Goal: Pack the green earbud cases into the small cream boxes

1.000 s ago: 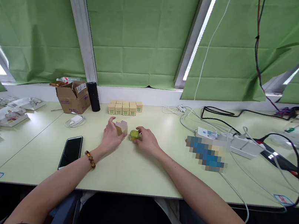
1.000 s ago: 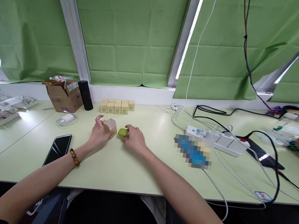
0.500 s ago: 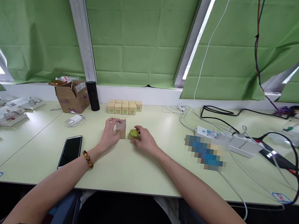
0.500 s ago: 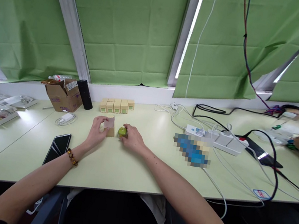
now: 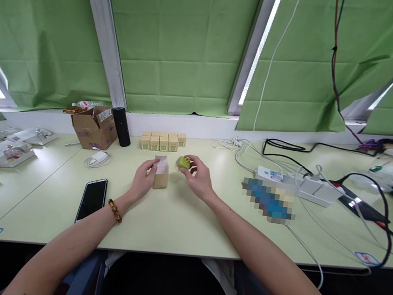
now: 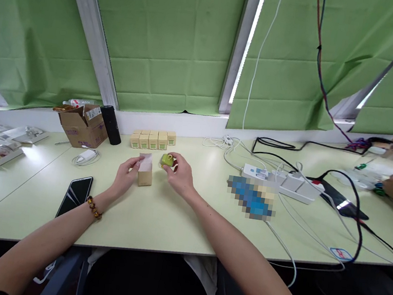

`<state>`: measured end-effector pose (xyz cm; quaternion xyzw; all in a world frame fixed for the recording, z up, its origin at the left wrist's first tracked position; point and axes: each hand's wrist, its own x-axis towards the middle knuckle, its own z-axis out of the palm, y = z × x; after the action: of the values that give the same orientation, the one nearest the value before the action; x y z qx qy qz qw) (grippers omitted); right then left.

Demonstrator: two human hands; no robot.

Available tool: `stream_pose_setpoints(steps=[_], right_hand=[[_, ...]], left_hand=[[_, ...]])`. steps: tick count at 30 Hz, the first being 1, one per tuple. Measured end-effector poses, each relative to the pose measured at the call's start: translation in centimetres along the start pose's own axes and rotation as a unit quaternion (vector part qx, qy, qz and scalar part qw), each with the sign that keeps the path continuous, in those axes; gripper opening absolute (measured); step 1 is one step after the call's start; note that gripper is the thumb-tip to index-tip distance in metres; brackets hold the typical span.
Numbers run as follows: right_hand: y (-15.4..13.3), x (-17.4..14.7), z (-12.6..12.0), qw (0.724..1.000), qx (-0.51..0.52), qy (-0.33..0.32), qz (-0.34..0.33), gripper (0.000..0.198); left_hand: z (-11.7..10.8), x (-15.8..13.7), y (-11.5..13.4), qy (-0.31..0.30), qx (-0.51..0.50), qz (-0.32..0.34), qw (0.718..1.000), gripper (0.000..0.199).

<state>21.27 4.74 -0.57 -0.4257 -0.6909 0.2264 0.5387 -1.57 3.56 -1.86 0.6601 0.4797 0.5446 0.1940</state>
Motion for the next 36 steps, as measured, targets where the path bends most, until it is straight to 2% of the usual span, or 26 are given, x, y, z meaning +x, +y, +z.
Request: stream_pose_setpoints(steps=[3, 7, 13, 18, 22, 25, 28, 31, 36], right_hand=[[-1.2, -0.2, -0.4, 0.991, 0.127, 0.025, -0.022, 0.039], [-2.1, -0.9, -0.1, 0.982, 0.182, -0.027, -0.051, 0.041], [-2.2, -1.4, 0.4, 0.986, 0.115, -0.090, -0.086, 0.038], [-1.7, -1.1, -0.3, 0.981, 0.000, -0.133, -0.139, 0.040], [-1.6, -0.7, -1.3, 0.961, -0.133, -0.143, -0.194, 0.041], [-1.8, -0.8, -1.6, 0.943, -0.185, -0.135, -0.239, 0.034], [-2.0, -1.0, -1.4, 0.931, -0.211, -0.157, -0.254, 0.034], [-1.9, -1.3, -0.8, 0.931, -0.207, -0.188, -0.237, 0.034], [-1.6, -1.7, 0.6, 0.948, -0.144, -0.191, -0.212, 0.011]], left_hand=[[0.3, -0.5, 0.8, -0.018, -0.011, 0.015, 1.000, 0.030], [0.7, -1.2, 1.7, -0.054, -0.017, 0.040, 0.998, 0.030], [0.8, -1.6, 3.0, -0.072, 0.024, 0.021, 0.997, 0.026], [0.7, -1.3, 2.9, -0.077, -0.026, 0.004, 0.997, 0.021], [0.6, -1.2, 2.3, -0.069, -0.041, -0.013, 0.997, 0.038], [0.5, -1.1, 2.0, -0.073, -0.033, -0.018, 0.997, 0.044], [0.5, -1.2, 1.8, -0.071, -0.044, -0.024, 0.996, 0.047], [0.6, -1.2, 1.6, -0.068, -0.042, -0.026, 0.996, 0.050], [0.7, -1.1, 1.6, -0.065, -0.026, -0.028, 0.997, 0.050]])
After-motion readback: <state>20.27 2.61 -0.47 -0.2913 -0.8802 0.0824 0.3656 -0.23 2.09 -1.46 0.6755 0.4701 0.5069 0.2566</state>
